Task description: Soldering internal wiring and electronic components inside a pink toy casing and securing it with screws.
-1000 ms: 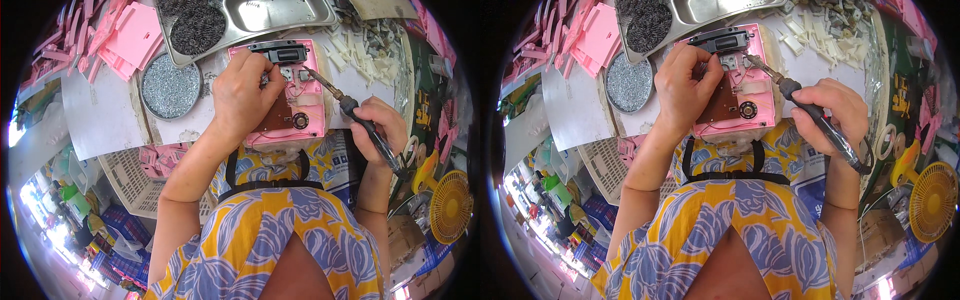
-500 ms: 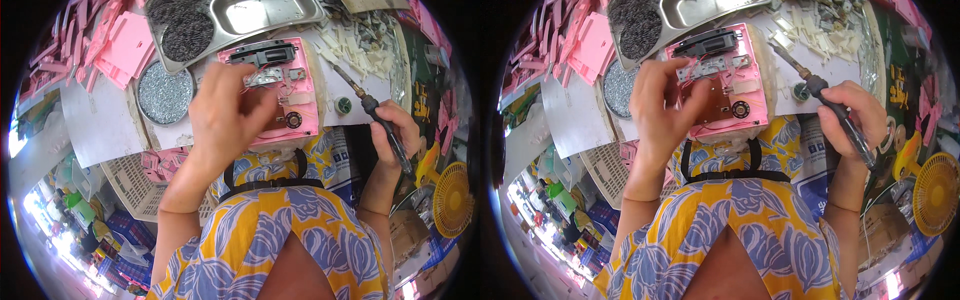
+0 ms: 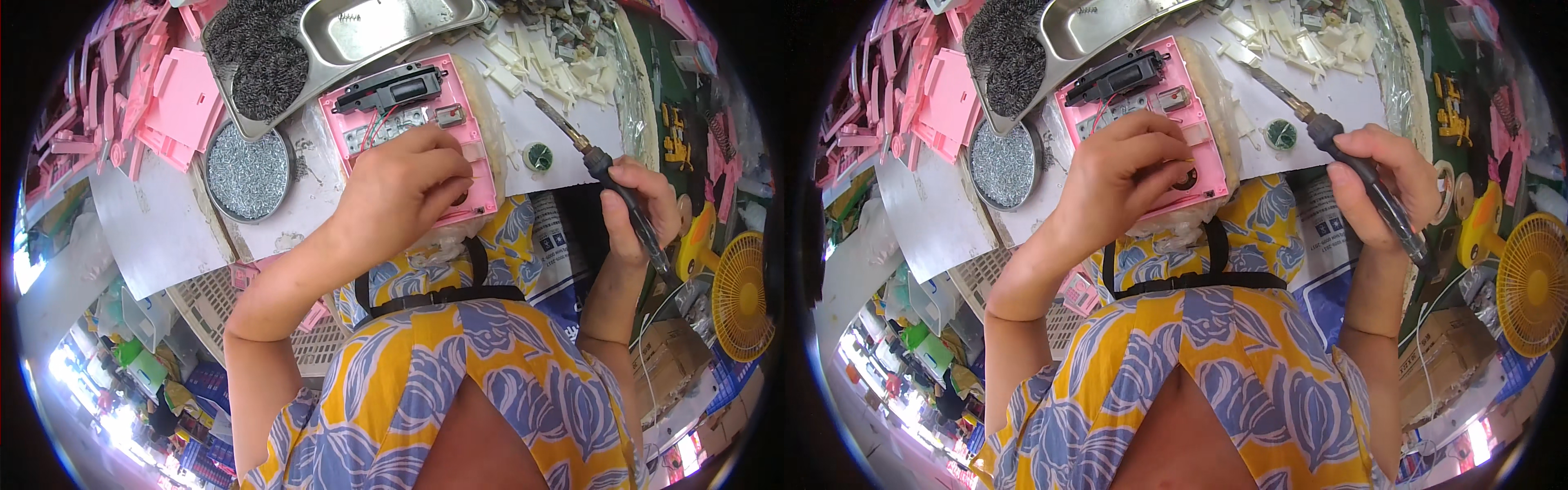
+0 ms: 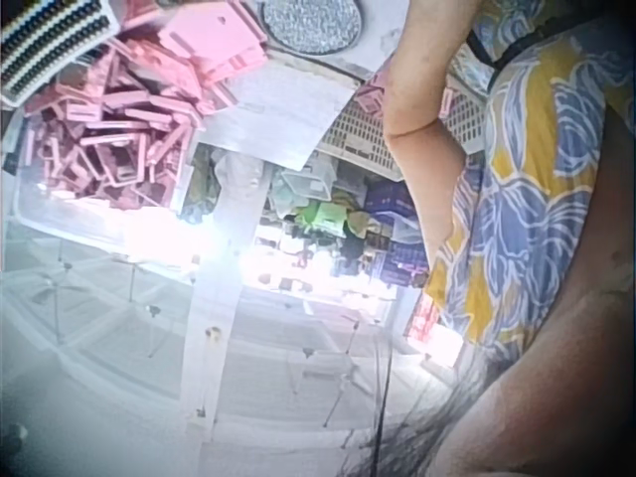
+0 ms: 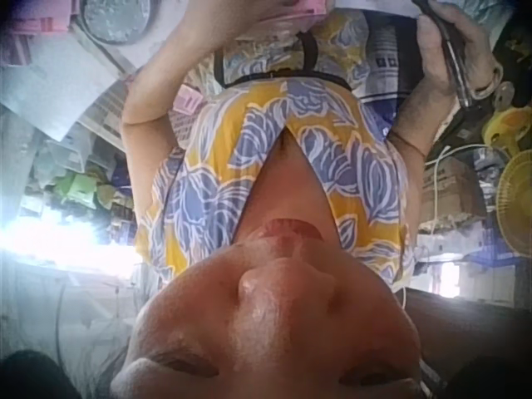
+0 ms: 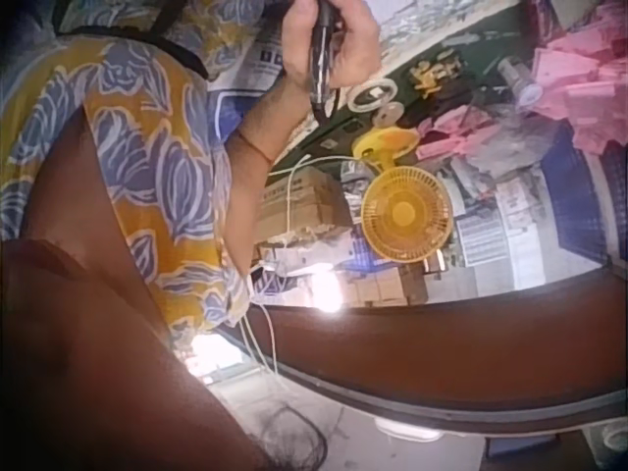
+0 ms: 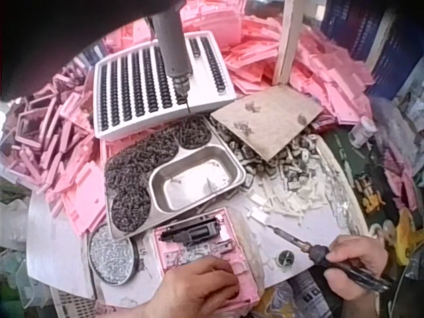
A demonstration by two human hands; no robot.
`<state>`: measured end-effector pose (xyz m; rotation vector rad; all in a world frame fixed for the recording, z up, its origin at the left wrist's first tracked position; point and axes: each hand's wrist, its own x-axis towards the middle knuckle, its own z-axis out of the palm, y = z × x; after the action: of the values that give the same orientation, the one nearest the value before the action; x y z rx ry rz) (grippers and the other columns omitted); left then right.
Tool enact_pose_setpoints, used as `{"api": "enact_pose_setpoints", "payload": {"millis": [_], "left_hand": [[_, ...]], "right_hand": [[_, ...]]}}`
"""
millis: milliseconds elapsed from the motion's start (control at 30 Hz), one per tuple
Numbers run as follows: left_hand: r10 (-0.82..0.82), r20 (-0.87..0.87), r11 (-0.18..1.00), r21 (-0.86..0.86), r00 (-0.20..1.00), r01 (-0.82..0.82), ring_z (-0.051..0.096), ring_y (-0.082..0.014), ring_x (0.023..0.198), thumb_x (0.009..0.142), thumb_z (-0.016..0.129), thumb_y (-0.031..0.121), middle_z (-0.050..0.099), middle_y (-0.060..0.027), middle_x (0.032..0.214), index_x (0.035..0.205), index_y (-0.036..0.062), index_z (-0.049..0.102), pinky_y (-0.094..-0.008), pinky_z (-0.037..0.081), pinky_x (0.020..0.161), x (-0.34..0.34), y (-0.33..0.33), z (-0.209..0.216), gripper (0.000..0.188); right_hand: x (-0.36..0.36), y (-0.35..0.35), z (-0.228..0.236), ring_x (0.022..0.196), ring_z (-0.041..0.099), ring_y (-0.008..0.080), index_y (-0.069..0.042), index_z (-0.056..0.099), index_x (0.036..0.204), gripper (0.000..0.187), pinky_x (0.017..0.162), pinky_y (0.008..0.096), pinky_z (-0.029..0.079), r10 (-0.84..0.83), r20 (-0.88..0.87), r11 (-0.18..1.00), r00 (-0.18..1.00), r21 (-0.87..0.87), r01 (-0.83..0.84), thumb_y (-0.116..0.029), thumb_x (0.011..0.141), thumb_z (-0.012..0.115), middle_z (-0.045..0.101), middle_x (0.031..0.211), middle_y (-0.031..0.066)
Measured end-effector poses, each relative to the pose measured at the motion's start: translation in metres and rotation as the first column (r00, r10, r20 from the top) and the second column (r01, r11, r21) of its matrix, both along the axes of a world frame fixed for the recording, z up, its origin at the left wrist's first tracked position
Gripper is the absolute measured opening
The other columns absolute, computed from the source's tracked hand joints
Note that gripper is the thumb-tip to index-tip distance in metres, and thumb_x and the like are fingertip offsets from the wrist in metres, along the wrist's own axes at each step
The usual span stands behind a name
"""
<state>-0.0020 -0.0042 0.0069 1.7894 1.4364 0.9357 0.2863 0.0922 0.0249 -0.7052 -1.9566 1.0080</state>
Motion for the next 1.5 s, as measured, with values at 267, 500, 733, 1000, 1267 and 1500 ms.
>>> {"api": "enact_pose_setpoints", "payload": {"millis": [267, 500, 733, 1000, 1267, 1500], "left_hand": [[0.251, 0.206, 0.901, -0.406, 0.946, -0.151, 0.064, -0.0031, 0.067, 0.090, 0.076, 0.004, 0.071, -0.0022, 0.079, 0.093, -0.0024, 0.067, -0.0197, 0.051, 0.059, -0.003, -0.004, 0.002, 0.011], [0.266, 0.293, 0.906, -0.401, 0.918, -0.134, 0.060, -0.0084, 0.058, 0.088, 0.076, 0.006, 0.068, -0.0073, 0.070, 0.092, -0.0012, 0.070, -0.0269, 0.048, 0.054, -0.004, -0.005, -0.002, 0.010], [0.096, 0.160, 0.991, -0.108, 0.982, -0.079, 0.066, -0.0176, 0.073, 0.089, 0.072, 0.002, 0.068, -0.0104, 0.087, 0.098, -0.0009, 0.070, -0.0299, 0.052, 0.064, -0.005, -0.007, -0.012, 0.010], [0.040, -0.104, 0.999, -0.018, 0.994, -0.042, 0.066, -0.0291, 0.077, 0.087, 0.070, 0.001, 0.063, -0.0102, 0.099, 0.097, 0.0037, 0.069, -0.0357, 0.053, 0.067, 0.004, -0.008, -0.004, 0.011], [0.050, -0.079, 0.999, 0.006, 0.996, -0.050, 0.066, -0.0287, 0.077, 0.086, 0.072, 0.001, 0.063, -0.0094, 0.098, 0.096, 0.0043, 0.068, -0.0362, 0.054, 0.066, 0.004, -0.008, -0.010, 0.012], [0.048, -0.135, 0.999, 0.028, 0.990, -0.045, 0.066, -0.0285, 0.077, 0.084, 0.073, 0.001, 0.063, -0.0088, 0.097, 0.096, 0.0050, 0.068, -0.0361, 0.054, 0.065, 0.006, -0.007, -0.008, 0.013]], "right_hand": [[-0.078, -0.013, -0.019, 0.082, 0.064, 0.0188, -0.004, 0.066, 0.123, 0.049, 0.074, 0.0287, 0.052, 0.059, -0.040, 0.997, 0.997, -0.040, -0.060, 0.011, 0.077, 0.074, 0.066, 0.097, 0.0089], [-0.112, -0.022, -0.028, 0.080, 0.064, 0.0200, -0.008, 0.064, 0.126, 0.058, 0.069, 0.0284, 0.052, 0.081, -0.049, 0.997, 0.996, -0.010, -0.081, 0.015, 0.074, 0.072, 0.062, 0.094, 0.0087], [-0.077, -0.023, -0.016, 0.084, 0.064, 0.0203, -0.004, 0.067, 0.120, 0.048, 0.078, 0.0301, 0.052, 0.078, 0.092, 0.997, 0.993, -0.004, -0.078, 0.007, 0.075, 0.078, 0.065, 0.104, 0.0129], [-0.005, -0.014, 0.002, 0.077, 0.058, 0.0154, 0.004, 0.065, 0.101, 0.023, 0.081, 0.0301, 0.048, 0.118, -0.138, 0.933, 0.983, -0.323, -0.158, -0.004, 0.081, 0.072, 0.065, 0.082, 0.0088], [-0.023, -0.014, -0.005, 0.061, 0.053, 0.0219, 0.002, 0.068, 0.090, 0.020, 0.068, 0.0333, 0.047, 0.283, -0.008, 0.936, 0.959, -0.214, -0.278, -0.006, 0.072, 0.072, 0.056, 0.059, 0.0077], [-0.026, -0.013, -0.006, 0.061, 0.055, 0.0234, 0.001, 0.069, 0.089, 0.020, 0.062, 0.0317, 0.047, 0.291, 0.009, 0.940, 0.957, -0.191, -0.284, -0.007, 0.070, 0.072, 0.058, 0.062, 0.0077]]}}
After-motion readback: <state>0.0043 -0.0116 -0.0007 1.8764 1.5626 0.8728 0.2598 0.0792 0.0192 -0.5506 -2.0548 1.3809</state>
